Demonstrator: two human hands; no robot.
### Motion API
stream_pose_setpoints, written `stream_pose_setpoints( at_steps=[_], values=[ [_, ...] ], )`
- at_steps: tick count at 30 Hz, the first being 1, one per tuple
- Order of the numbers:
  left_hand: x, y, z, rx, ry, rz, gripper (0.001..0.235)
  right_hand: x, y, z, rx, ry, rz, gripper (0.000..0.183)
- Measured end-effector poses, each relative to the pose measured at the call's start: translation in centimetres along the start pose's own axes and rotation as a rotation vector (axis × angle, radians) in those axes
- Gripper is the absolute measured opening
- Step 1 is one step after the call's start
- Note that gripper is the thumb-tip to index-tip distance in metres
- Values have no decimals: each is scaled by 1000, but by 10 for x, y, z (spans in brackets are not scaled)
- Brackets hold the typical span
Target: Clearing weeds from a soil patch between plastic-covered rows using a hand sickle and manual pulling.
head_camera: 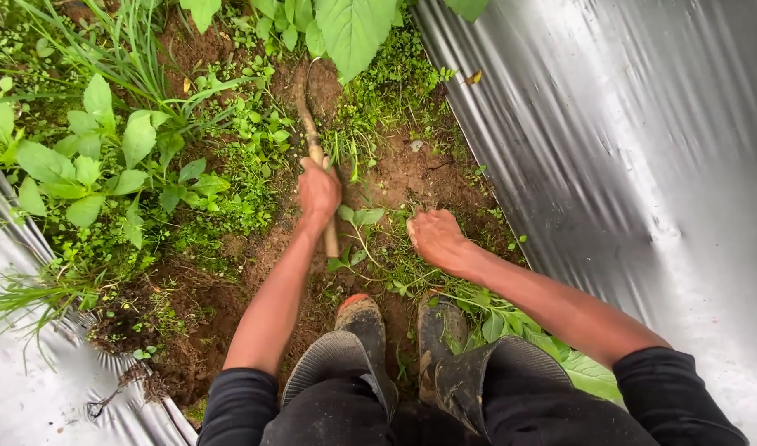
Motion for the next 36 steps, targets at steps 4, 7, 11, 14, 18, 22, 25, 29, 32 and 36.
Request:
stream_pose_setpoints(
  at_steps=[4, 7, 11, 14, 18, 22, 25, 29, 32, 36],
  values=[
    [78, 7, -16, -31, -71, 146, 28, 10, 27, -4, -265, -113, -151, 36],
    [105, 16, 8, -187, -100, 185, 30, 27, 89, -4, -449, -216, -340, 34],
    [98, 37, -28, -156, 32, 54, 41, 31, 129, -54, -163, -279, -707, 22],
    [14, 28, -2, 100, 29, 60, 28, 36, 138, -115, 151, -354, -904, 31],
    [36, 36, -51, 174, 94, 84, 26, 55, 149, -166, 300, -242, -1134, 26],
    [82, 36, -50, 62, 77, 288, 24, 64, 150, -177, 96, 51, -1284, 17],
    [54, 35, -25, 35, 56, 244, 24, 62, 150, -177, 25, 95, -1344, 25],
    [-11, 9, -12, 141, -39, 74, 23, 58, 146, -182, 99, 93, -1354, 29],
    [60, 30, -59, 186, -80, 270, 28, 60, 148, -181, 57, 95, -1366, 27],
    [72, 16, 21, -42, -156, 294, 23, 58, 145, -183, 44, 107, -1364, 21]
  ],
)
Point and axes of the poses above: each hand's wrist, its own x-axis away from the middle knuckle, its own y-axis out of the back of the hand, z = x × y, the point moved 1 cm from there along -x, towards the middle knuckle, and after that the axes turned 8 degrees about y, right-handed, at the moved point
